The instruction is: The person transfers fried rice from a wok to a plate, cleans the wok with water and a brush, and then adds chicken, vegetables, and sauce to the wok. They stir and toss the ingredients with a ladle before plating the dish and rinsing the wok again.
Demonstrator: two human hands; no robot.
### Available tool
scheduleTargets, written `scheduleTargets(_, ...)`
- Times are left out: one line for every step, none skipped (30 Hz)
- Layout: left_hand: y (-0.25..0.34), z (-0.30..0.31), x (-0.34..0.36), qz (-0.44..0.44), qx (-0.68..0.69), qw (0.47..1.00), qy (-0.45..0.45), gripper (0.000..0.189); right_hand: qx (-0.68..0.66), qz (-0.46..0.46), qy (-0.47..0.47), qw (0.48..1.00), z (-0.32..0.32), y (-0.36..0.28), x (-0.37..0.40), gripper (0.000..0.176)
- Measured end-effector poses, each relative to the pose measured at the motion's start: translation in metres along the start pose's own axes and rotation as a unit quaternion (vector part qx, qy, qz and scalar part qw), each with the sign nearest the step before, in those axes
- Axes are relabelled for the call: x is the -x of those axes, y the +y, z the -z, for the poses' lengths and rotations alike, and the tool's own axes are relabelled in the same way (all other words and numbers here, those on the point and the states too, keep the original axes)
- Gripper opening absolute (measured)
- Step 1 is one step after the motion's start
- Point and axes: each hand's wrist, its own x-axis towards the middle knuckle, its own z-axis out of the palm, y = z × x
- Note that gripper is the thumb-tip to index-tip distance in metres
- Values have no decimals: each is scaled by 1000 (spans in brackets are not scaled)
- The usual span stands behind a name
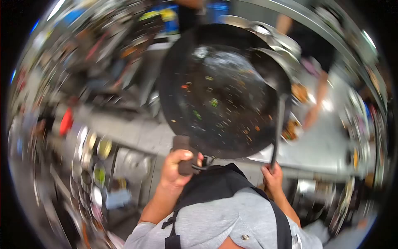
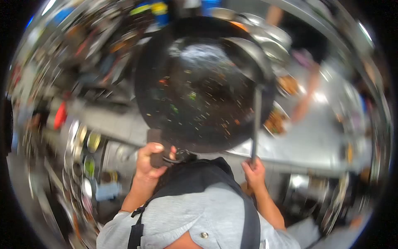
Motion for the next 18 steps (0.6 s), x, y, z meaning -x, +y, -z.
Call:
scheduleTargets(-5, 3, 16, -31, 7, 999, 7, 31, -5, -22, -31, 999, 5, -11, -20, 18)
scheduleTargets(-12, 3, 35, -69, 25, 997, 22, 41, 5, -37, -61, 997, 14, -14, -41, 17)
scheduleTargets(-24, -1, 55, -118, 53, 990, 64, 42, 45, -5, -113, 993, 22, -21, -62, 17)
scheduleTargets(-38, -8, 75, -164, 80, 978, 105, 44, 90, 31, -150, 984, 32, -18, -91, 16)
scheduleTargets(-53, -15, 94, -204, 103, 963, 140, 46, 84, 31, -201, 976, 31, -32, -108, 16)
scheduleTargets(-68, -37, 81, -252, 140, 937, 198, 45, 107, 22, -259, 960, 28, -63, -160, 15)
scheduleTargets(-86, -23, 104, -292, 171, 912, 234, 43, 115, 26, -305, 945, 11, -69, -162, 15)
scheduleTargets(-105, -21, 116, -323, 201, 884, 270, 41, 123, 25, -345, 930, 2, -77, -174, 15)
scheduleTargets(-119, -24, 133, -347, 227, 858, 303, 38, 128, 19, -377, 917, -6, -82, -179, 15)
scheduleTargets(-130, -34, 152, -354, 237, 828, 364, 29, 117, 19, -402, 908, -18, -89, -179, 14)
scheduleTargets(-142, -38, 169, -371, 264, 804, 383, 21, 121, 18, -434, 892, -27, -92, -182, 14)
scheduleTargets(-151, -51, 183, -411, 299, 735, 450, 22, 124, 18, -464, 877, -36, -94, -186, 14)
scheduleTargets(-154, -62, 192, -432, 309, 691, 490, 22, 126, 11, -493, 860, -51, -111, -193, 14)
scheduleTargets(-168, -61, 209, -463, 326, 643, 515, 22, 129, -37, -514, 847, -56, -120, -183, 16)
scheduleTargets(-180, -58, 225, -504, 333, 595, 530, 21, 132, -27, -528, 838, -64, -114, -180, 17)
scheduleTargets(-187, -60, 240, -525, 343, 561, 541, 21, 137, -18, -543, 828, -69, -105, -183, 17)
scheduleTargets(-196, -58, 253, -564, 350, 492, 563, 20, 143, -8, -560, 816, -76, -100, -183, 18)
scheduleTargets(-209, -48, 272, -594, 348, 455, 565, 20, 145, 8, -579, 803, -81, -103, -176, 19)
